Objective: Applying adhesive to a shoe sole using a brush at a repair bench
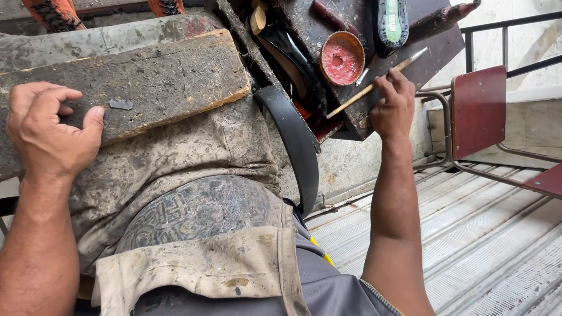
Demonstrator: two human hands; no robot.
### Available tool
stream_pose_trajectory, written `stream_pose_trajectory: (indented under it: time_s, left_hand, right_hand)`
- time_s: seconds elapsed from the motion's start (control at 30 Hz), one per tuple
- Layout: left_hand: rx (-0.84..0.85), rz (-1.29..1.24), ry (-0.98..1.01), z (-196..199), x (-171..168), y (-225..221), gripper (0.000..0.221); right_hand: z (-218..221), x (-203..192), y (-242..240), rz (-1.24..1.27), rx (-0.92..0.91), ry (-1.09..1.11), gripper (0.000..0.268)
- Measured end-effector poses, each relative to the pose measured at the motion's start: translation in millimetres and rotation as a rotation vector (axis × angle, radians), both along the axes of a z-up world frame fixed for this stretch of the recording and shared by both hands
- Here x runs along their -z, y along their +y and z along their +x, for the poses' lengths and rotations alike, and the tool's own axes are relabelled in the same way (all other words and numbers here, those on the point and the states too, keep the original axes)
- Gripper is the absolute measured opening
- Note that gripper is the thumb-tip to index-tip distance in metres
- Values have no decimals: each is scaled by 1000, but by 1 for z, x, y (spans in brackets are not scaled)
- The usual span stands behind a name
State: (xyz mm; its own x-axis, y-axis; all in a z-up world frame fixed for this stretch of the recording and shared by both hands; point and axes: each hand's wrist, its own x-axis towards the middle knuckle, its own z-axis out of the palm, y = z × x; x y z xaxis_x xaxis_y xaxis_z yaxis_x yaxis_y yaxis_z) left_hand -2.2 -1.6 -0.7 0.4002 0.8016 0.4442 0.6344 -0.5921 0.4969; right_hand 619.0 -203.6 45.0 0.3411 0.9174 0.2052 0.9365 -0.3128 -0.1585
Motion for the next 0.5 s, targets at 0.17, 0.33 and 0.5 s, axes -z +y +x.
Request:
stream_pose_trajectory:
  time_s: [0.17, 0.33, 0.5]
  left_hand:
    - [-21, 3, 17, 2, -2, 1, 31]
    - [-38, 43, 13, 5, 1, 3, 31]
    - [-67, 47, 16, 6, 1, 5, 30]
  right_hand:
    - [10, -14, -4, 22, -256, -454, 43]
    - [14, -31, -2, -196, -333, -475, 21]
    - [11, -38, -15, -175, -492, -443, 17]
